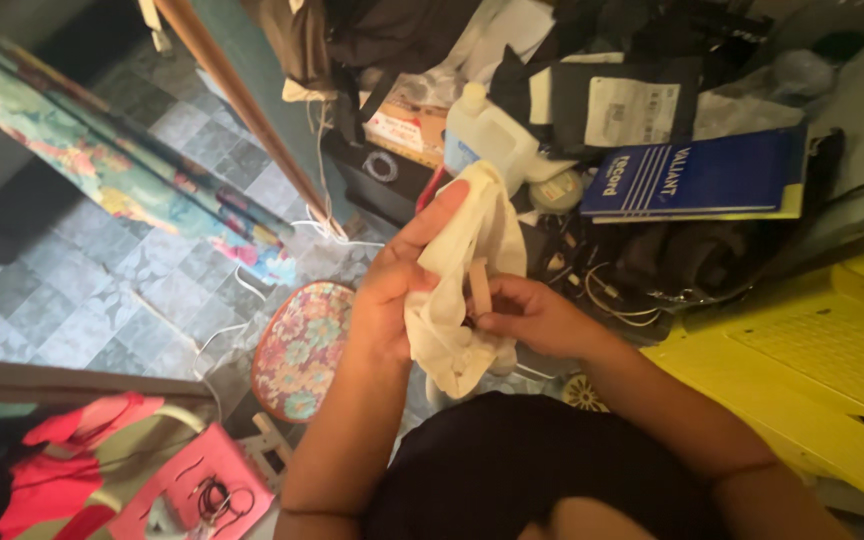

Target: The person gathers daily essentials from a cluttered surface and places them into a white cloth bag. They handle a power bank, a pen, a small black device, a notebook, and a wallet, then put the bag into a larger backpack.

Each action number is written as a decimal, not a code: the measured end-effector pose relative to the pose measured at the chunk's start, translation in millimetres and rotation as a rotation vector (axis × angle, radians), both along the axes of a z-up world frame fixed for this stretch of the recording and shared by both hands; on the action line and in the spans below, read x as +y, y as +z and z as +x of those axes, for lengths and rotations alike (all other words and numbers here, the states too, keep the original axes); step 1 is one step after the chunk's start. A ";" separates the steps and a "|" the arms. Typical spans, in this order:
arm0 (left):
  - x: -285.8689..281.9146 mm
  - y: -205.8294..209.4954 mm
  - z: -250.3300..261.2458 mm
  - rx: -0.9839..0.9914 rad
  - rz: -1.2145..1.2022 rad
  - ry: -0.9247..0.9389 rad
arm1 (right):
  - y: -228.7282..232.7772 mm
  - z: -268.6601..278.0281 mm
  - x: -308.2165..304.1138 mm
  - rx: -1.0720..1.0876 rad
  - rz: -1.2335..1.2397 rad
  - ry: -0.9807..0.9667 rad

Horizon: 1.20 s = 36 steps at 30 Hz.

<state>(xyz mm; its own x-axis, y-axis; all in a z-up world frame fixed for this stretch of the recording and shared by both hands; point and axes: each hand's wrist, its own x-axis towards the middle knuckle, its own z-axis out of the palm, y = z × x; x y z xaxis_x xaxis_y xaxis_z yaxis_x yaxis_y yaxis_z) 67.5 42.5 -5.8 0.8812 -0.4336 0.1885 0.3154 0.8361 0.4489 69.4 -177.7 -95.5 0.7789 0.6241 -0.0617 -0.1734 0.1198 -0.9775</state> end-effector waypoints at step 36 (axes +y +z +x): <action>28.5 9.8 -60.0 0.026 0.395 0.246 | 71.0 -19.8 -7.8 -0.976 -0.561 0.176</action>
